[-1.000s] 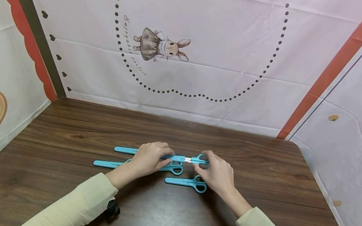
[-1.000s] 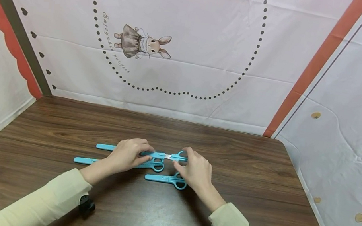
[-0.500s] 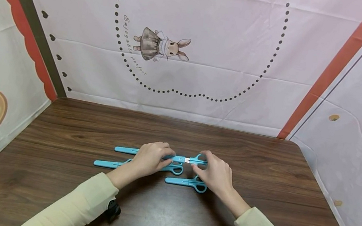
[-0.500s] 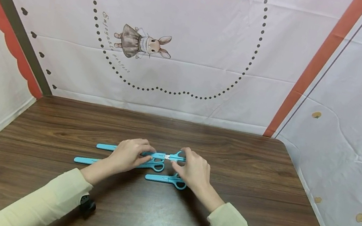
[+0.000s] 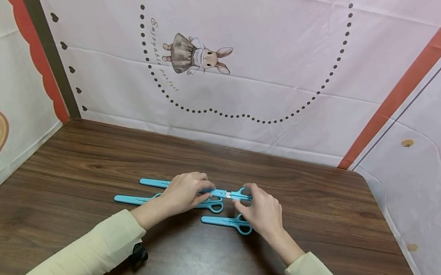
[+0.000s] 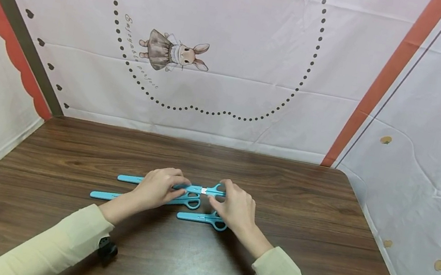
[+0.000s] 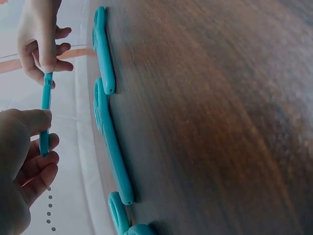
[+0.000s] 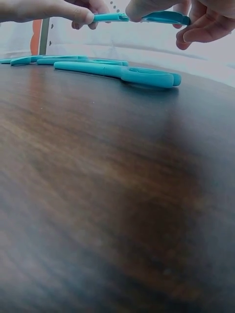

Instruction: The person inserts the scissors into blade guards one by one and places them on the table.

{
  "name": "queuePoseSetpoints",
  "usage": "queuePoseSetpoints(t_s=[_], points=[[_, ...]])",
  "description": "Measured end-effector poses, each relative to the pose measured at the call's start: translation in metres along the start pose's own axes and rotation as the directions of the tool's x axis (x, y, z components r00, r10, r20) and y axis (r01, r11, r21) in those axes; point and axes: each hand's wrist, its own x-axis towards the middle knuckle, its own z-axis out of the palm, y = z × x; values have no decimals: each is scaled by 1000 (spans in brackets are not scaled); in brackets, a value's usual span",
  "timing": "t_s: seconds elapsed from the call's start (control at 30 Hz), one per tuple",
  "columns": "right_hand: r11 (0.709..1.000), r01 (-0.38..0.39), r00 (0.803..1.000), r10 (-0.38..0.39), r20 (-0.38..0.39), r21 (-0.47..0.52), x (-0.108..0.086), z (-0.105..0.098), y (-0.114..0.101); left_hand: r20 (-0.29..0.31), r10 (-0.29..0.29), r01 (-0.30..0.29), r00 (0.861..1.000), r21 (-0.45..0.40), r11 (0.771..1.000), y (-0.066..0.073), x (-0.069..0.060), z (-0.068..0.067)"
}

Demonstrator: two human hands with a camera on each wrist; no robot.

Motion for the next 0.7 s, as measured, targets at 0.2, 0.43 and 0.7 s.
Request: queuePoseSetpoints(t_s=[0.2,0.43,0.7], points=[[1000,2,1000,-2,4,1,0,0,-1,-15,20,-20,1000,12,1000,1,0,0],[1000,16,1000,-16,1,9,1,1,-1,-27,31,-31,999,14,999,0,0,2],[999,14,1000,-14,1,32,1,1,-3,-26,27,-27,999,-5,1000,1,2,1]])
